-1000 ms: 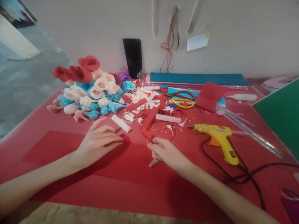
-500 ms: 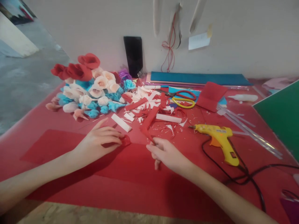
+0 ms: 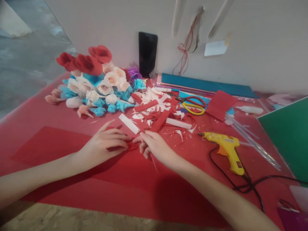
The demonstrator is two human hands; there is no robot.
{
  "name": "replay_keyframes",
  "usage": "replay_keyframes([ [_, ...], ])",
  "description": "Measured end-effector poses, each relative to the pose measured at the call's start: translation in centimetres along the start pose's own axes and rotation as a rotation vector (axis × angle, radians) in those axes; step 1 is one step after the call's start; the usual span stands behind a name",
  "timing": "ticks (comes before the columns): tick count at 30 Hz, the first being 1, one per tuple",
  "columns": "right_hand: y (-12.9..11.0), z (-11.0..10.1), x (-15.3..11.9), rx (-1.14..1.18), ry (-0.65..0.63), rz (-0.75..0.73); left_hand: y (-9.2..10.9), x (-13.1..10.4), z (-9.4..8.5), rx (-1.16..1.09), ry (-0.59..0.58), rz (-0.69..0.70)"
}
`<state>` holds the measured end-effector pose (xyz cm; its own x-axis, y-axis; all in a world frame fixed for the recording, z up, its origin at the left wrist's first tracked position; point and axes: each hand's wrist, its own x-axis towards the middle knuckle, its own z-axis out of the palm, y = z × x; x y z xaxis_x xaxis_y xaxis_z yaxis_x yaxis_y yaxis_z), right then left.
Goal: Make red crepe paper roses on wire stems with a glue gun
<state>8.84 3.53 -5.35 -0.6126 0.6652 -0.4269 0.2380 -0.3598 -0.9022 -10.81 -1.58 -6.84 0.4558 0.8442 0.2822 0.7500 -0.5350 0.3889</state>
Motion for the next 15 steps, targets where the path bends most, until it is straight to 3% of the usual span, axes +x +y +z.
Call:
replay_keyframes([
  [4, 0.15, 0.74, -0.67, -0.031, 0.158, -0.083, -0.14, -0.09, 0.12, -0.002, 0.028, 0.002],
  [8, 0.46, 1.07, -0.89, -0.019, 0.04, -0.036, -0.07, -0.12, 0.08, 0.016, 0.037, 0.01],
  [12, 0.68, 1.02, -0.61, 0.022, 0.105, -0.106, 0.15, -0.14, -0.04, 0.044, 0.041, 0.024],
  [15, 0.79, 1.03, -0.46, 0.032, 0.042, -0.103, 0.24, -0.19, -0.1, 0.061, 0.041, 0.017],
])
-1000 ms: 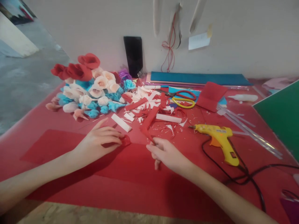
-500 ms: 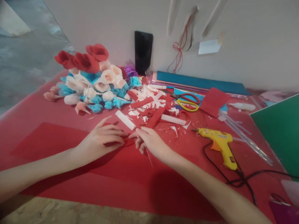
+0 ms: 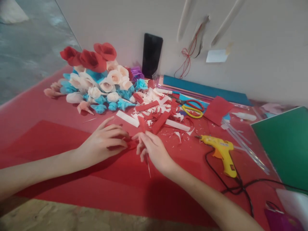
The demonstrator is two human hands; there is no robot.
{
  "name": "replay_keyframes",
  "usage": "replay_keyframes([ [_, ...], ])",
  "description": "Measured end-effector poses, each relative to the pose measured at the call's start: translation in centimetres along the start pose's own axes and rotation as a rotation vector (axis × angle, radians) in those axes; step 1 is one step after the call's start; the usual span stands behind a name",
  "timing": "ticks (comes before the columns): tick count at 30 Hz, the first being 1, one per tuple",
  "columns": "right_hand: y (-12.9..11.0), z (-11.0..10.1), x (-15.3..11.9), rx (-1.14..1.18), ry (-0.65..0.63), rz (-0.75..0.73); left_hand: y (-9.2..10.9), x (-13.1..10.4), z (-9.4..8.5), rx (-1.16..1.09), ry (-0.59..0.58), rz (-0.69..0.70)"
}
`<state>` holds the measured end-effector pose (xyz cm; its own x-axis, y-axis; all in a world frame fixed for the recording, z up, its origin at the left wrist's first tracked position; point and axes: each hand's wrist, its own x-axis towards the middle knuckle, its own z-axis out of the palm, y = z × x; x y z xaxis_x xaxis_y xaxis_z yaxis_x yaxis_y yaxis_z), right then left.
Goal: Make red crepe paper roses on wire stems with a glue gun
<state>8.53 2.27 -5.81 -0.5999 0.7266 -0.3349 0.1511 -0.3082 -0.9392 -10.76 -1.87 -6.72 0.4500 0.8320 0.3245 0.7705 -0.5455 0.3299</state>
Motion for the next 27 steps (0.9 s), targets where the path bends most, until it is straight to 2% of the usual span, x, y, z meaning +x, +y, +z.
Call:
replay_keyframes([
  [3, 0.2, 0.1, 0.1, -0.01, -0.046, 0.025, 0.0, 0.0, 0.0, 0.005, -0.005, -0.013],
  [7, 0.3, 0.2, 0.1, -0.027, 0.07, -0.056, 0.0, 0.1, 0.0, -0.003, -0.016, -0.02],
  [12, 0.1, 0.4, 0.2, -0.041, 0.016, 0.007, 0.0, 0.1, 0.0, -0.019, -0.025, -0.031],
  [15, -0.4, 0.3, 0.0, -0.059, 0.103, -0.014, 0.0, 0.0, -0.2, -0.037, -0.048, -0.045],
  [17, -1.1, -0.2, -0.5, -0.069, 0.131, -0.049, 0.1, 0.1, -0.3, -0.053, -0.067, -0.059],
  [21, -2.3, -1.5, -2.1, -0.084, 0.09, -0.095, 0.3, 0.3, -0.6, -0.085, -0.107, -0.09],
  [27, -2.8, -3.8, -4.6, -0.126, 0.084, -0.111, 0.2, 0.8, -1.4, -0.144, -0.161, -0.18],
])
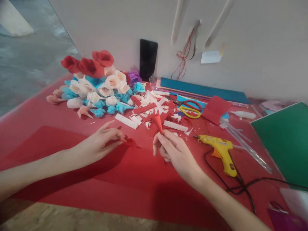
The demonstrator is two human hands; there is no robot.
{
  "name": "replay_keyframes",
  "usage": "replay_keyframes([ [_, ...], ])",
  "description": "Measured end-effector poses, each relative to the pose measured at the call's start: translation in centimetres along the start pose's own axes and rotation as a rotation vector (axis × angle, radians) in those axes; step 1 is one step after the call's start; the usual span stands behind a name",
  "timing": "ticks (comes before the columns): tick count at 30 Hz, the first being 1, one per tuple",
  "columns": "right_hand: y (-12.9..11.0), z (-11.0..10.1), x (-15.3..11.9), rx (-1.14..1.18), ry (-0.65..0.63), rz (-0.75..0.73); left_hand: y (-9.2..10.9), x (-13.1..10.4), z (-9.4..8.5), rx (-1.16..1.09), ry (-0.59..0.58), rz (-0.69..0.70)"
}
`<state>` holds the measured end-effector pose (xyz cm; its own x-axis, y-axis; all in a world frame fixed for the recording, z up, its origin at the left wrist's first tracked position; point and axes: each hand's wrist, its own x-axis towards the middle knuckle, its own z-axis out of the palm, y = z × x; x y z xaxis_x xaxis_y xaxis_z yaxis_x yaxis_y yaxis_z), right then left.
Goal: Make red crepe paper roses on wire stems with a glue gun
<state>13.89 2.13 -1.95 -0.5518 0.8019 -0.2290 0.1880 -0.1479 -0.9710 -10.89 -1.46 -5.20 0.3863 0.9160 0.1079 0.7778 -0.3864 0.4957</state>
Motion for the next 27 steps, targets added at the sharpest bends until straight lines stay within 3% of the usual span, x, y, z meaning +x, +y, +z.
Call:
replay_keyframes([
  [4, -0.4, -1.1, -1.4, -0.056, 0.032, -0.03, 1.2, 0.7, -1.8, -0.047, 0.064, -0.068],
  [8, -1.1, -1.5, -2.6, -0.128, 0.077, -0.176, 4.5, 2.4, -3.6, -0.226, 0.127, -0.077],
  [12, -1.1, -1.6, -3.3, -0.248, 0.133, -0.345, 8.1, 4.3, -4.1, -0.392, 0.1, 0.0],
  [16, -0.9, -1.5, -3.5, -0.169, 0.158, -0.32, 10.6, 5.6, -4.3, -0.443, 0.07, 0.092],
  [19, -1.1, -1.5, -3.5, 0.001, 0.188, -0.24, 11.4, 6.0, -4.4, -0.443, 0.088, 0.126],
  [27, -1.5, -1.8, -3.4, 0.174, 0.046, -0.165, 10.6, 6.4, -3.6, -0.439, 0.15, 0.171],
])
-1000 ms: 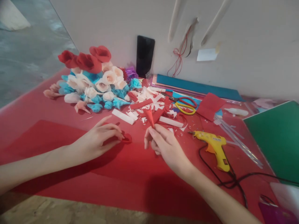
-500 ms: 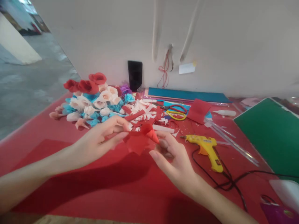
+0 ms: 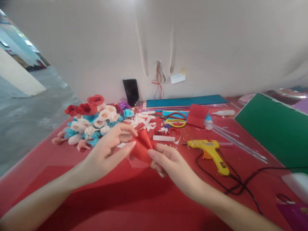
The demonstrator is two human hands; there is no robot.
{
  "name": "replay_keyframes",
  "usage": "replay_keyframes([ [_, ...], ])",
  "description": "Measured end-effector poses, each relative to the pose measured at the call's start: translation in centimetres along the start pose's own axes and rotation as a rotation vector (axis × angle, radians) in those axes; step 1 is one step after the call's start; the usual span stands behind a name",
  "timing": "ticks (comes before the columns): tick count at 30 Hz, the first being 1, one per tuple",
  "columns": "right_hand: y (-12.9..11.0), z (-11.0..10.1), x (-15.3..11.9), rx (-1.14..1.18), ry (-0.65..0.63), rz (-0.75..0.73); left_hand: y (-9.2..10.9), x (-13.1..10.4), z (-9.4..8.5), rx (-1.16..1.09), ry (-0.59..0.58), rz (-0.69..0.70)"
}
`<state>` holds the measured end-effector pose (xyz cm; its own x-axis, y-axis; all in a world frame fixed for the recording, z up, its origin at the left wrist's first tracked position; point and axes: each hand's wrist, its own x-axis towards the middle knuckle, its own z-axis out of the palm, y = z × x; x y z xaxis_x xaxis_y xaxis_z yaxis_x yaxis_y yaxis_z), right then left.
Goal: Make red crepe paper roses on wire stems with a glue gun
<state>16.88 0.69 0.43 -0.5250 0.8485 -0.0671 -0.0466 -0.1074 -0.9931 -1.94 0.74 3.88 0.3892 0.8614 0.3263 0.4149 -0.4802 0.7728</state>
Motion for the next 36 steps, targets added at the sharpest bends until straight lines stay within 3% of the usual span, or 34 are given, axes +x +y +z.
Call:
replay_keyframes([
  [5, 0.0, 0.3, -0.3, -0.001, 0.059, -0.062, -1.0, 0.1, 1.4, -0.195, 0.11, -0.023],
  [9, -0.3, 0.4, -0.5, 0.001, 0.089, -0.106, -1.0, -0.1, 2.8, -0.45, 0.045, -0.088],
  [12, -0.6, 0.6, -0.5, -0.032, 0.085, -0.153, -0.5, -0.4, 3.4, -0.473, -0.014, -0.105],
  [16, -0.6, 0.7, -0.6, -0.082, 0.071, -0.178, -0.4, -0.5, 3.4, -0.422, 0.125, -0.126],
  [23, 0.1, 0.4, -0.8, -0.258, 0.046, -0.184, -2.2, 0.5, 2.0, -0.447, 0.319, -0.185],
  [27, 0.2, 0.3, -0.7, -0.303, 0.019, -0.197, -2.2, 0.9, 1.5, -0.462, 0.262, -0.184],
  [36, 0.3, 0.2, -0.4, -0.416, 0.013, -0.311, 0.2, -0.7, 1.6, -0.6, -0.024, -0.078],
])
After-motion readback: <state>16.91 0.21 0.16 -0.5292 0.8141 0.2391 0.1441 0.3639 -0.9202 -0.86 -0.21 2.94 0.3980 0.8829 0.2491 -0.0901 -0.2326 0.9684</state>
